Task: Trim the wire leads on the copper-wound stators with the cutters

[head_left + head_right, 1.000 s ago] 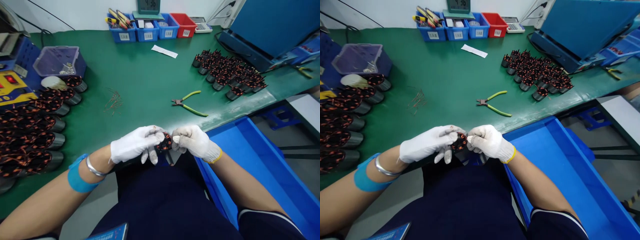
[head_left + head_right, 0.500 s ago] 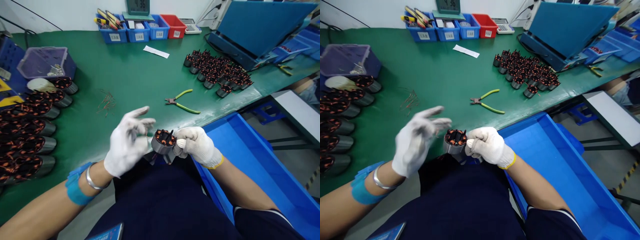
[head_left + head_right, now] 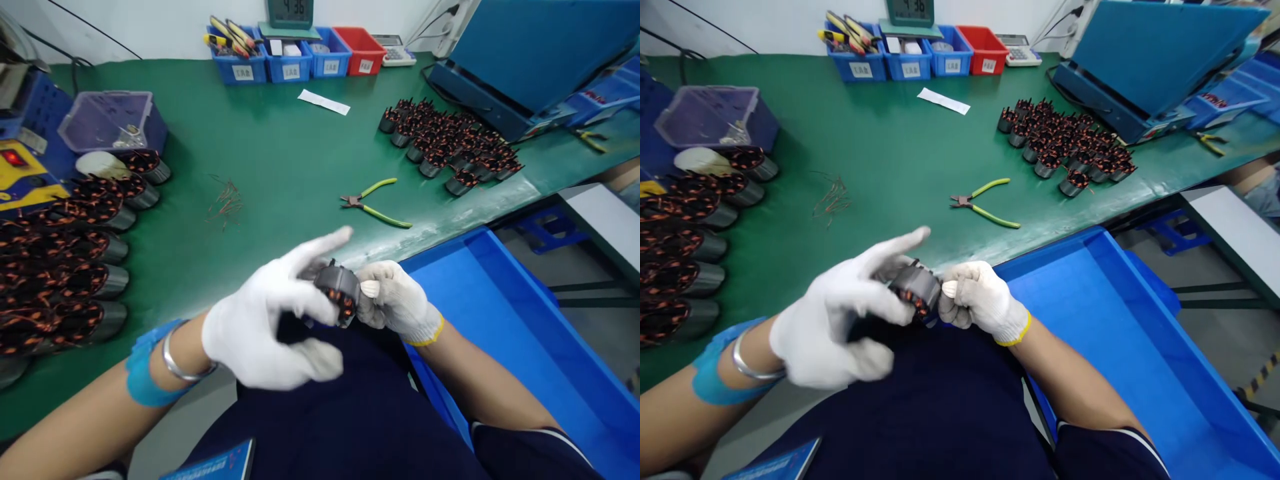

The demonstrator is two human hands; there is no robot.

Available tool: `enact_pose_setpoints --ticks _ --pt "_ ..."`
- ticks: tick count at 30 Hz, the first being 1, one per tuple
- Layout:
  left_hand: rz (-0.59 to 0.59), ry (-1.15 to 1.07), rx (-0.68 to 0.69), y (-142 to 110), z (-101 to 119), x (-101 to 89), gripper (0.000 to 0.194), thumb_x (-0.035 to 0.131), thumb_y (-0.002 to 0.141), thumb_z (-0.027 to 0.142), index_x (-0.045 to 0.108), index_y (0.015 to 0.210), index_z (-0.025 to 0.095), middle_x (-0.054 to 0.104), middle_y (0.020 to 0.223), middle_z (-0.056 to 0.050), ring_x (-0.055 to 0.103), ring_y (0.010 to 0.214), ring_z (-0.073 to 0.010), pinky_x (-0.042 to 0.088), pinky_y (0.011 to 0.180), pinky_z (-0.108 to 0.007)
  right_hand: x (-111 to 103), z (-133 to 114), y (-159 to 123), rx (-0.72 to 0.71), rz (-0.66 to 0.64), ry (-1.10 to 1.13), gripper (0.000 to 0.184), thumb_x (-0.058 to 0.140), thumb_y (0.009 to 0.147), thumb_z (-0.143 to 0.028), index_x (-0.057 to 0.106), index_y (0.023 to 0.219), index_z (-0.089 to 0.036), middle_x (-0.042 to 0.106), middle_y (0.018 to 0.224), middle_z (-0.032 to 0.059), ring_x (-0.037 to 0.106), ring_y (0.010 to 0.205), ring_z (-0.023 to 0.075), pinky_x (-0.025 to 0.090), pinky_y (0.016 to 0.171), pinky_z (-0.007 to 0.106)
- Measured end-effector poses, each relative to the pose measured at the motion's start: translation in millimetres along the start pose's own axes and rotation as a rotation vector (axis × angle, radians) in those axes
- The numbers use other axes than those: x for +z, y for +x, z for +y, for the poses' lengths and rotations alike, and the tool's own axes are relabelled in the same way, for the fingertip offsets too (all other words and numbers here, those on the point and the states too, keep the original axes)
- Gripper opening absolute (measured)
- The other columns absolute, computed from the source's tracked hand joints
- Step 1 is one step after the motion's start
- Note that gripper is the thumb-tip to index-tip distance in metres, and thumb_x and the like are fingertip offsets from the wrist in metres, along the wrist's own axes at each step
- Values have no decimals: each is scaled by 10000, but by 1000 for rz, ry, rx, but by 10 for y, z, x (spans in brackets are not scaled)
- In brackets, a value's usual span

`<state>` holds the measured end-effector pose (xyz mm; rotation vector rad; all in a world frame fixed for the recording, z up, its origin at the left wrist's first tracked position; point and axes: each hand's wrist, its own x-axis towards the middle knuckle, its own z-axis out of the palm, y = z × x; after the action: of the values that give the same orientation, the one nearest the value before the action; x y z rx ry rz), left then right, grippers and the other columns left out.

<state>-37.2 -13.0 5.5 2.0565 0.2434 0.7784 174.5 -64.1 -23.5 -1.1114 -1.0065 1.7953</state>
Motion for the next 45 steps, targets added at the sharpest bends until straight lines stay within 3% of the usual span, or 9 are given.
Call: enact_pose_setpoints --ticks 4,6,10,18,22,27,34,41,45 --pt "160 248 235 -36 -34 68 319 828 661 341 539 723 219 695 1129 -68 663 1027 -235 550 945 -440 24 -41 -57 -23 -31 -45 318 655 684 -406 556 502 -164 519 414 -16 374 298 62 267 279 172" --pt "223 133 -11 -28 -48 94 320 780 703 411 583 880 232 693 1074 -75 666 1029 -243 555 927 -441 27 -71 -88 -88 -26 -128 313 644 717 -381 565 512 -158 544 459 -4 410 342 65 301 316 173" --pt "-20 13 -417 30 -93 107 347 642 813 402 598 1087 194 707 965 -67 700 858 -211 584 784 -361 49 -15 -69 -115 -17 -185 329 662 742 -409 588 548 -154 562 501 9 445 379 81 334 356 194" --pt "106 566 78 -40 -271 125 366 705 764 304 611 1113 246 716 1154 -87 685 1051 -239 373 1120 -476 123 272 -57 -34 30 115 476 628 743 -609 455 525 -223 452 418 -22 421 354 124 346 351 255" --pt "242 533 -59 -44 -316 149 420 718 716 403 603 1074 217 738 1039 -75 701 961 -235 457 1047 -439 -41 117 -179 -299 89 -324 603 542 789 -736 630 951 -162 680 770 84 654 655 227 535 578 349" --pt "245 541 -143 -16 -326 154 409 706 693 445 620 1015 208 747 978 -62 701 906 -236 472 1033 -439 -87 -79 -147 -719 235 -1128 266 595 874 -334 613 1088 -176 685 1022 129 648 925 251 515 827 396" --pt "124 427 -313 20 -281 46 430 713 675 438 636 1024 198 728 965 -38 684 904 -221 490 998 -415 -217 -283 0 -474 -5 -1105 169 537 908 -245 645 788 -194 689 798 36 634 732 165 485 687 290" --pt "101 660 -623 47 -420 -257 386 656 677 436 653 984 203 682 996 -77 627 1026 -306 507 906 -438 -975 -478 188 -389 565 -1316 292 541 866 -421 703 952 -193 702 1019 104 664 932 280 535 814 417" --pt "91 757 -665 47 -446 -331 399 616 692 396 657 1045 213 668 981 -77 611 996 -300 502 889 -442 -1020 -336 226 -334 485 -1650 497 558 825 -479 655 1209 -179 598 1321 136 554 1210 350 475 987 501"
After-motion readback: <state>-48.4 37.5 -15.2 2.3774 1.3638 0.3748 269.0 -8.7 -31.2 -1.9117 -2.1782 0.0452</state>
